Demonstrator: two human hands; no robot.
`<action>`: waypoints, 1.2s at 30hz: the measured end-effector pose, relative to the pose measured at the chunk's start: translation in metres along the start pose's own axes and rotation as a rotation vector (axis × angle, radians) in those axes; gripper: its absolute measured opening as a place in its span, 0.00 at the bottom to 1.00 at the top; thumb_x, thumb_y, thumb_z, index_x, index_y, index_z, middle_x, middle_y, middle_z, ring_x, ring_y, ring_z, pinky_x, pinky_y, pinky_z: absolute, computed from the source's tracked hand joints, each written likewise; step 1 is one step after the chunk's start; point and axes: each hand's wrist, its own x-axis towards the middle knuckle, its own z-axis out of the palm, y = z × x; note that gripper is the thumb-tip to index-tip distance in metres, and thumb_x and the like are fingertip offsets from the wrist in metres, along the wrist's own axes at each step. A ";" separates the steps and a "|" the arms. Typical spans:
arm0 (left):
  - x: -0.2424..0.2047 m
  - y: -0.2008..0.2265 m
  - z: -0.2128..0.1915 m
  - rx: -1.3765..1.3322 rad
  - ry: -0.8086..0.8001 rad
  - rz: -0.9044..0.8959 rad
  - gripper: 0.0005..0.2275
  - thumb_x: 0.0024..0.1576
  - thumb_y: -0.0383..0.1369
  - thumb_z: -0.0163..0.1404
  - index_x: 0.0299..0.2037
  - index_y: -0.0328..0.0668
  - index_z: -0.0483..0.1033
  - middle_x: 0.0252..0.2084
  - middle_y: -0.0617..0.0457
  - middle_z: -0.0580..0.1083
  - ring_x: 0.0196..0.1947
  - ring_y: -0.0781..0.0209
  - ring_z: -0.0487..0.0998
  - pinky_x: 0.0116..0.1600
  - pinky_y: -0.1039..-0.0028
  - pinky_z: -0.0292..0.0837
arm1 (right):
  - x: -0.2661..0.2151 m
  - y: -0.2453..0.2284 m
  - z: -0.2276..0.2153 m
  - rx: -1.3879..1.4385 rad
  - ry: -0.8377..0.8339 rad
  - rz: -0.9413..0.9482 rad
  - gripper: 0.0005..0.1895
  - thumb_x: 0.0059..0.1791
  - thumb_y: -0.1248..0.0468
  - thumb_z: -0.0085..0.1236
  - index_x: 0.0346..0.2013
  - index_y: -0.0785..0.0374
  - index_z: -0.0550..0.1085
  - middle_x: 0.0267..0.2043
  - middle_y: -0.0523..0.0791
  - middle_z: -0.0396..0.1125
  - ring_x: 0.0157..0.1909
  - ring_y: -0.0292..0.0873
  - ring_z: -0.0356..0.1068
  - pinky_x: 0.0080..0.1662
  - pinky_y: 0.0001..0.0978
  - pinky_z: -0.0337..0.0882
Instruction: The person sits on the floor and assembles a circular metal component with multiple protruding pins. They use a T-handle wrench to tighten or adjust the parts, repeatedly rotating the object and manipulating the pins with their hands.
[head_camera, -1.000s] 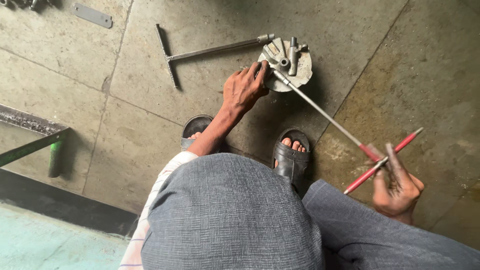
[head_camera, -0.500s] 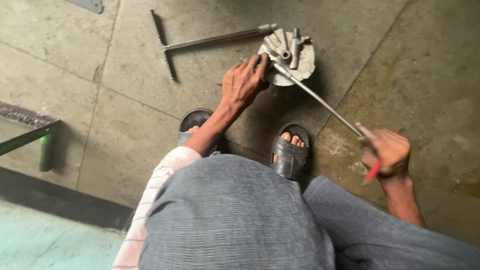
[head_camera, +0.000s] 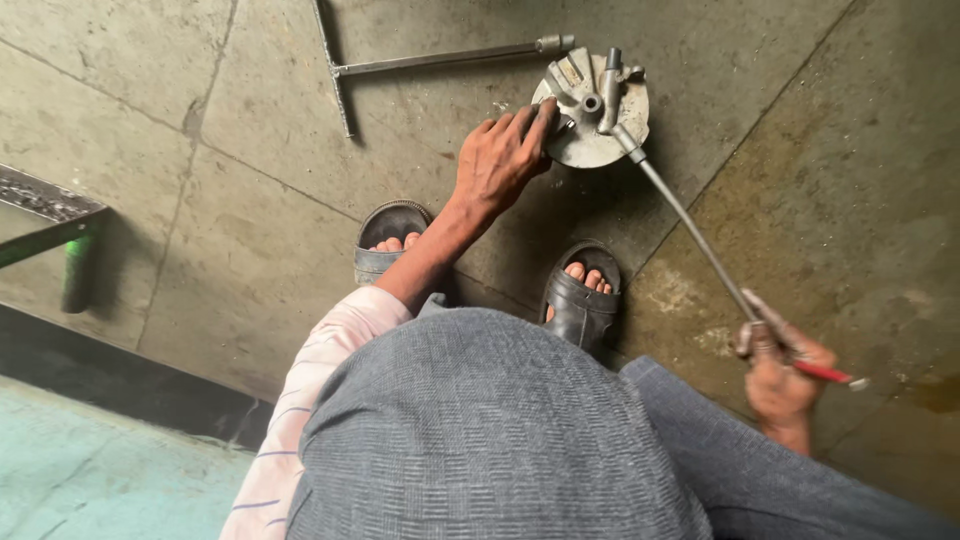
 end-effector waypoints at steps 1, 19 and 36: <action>-0.002 0.001 0.001 0.000 0.015 -0.005 0.35 0.53 0.40 0.63 0.69 0.38 0.64 0.49 0.51 0.73 0.43 0.58 0.77 0.47 0.68 0.73 | 0.000 0.005 0.003 -0.124 -0.002 -0.073 0.15 0.59 0.71 0.53 0.61 0.70 0.75 0.33 0.43 0.68 0.31 0.35 0.64 0.36 0.27 0.67; 0.003 0.002 -0.002 -0.070 0.104 -0.049 0.24 0.51 0.34 0.56 0.59 0.38 0.71 0.48 0.52 0.75 0.38 0.58 0.79 0.41 0.67 0.74 | 0.019 0.135 0.006 0.547 0.265 0.164 0.08 0.60 0.62 0.56 0.47 0.66 0.75 0.32 0.40 0.63 0.34 0.33 0.63 0.44 0.31 0.72; 0.001 -0.003 -0.014 0.014 0.156 -0.040 0.20 0.55 0.31 0.49 0.60 0.38 0.72 0.49 0.53 0.75 0.38 0.61 0.77 0.43 0.71 0.73 | 0.146 -0.053 0.223 -0.595 0.079 -0.687 0.06 0.51 0.72 0.67 0.43 0.68 0.81 0.43 0.50 0.76 0.45 0.51 0.75 0.50 0.41 0.71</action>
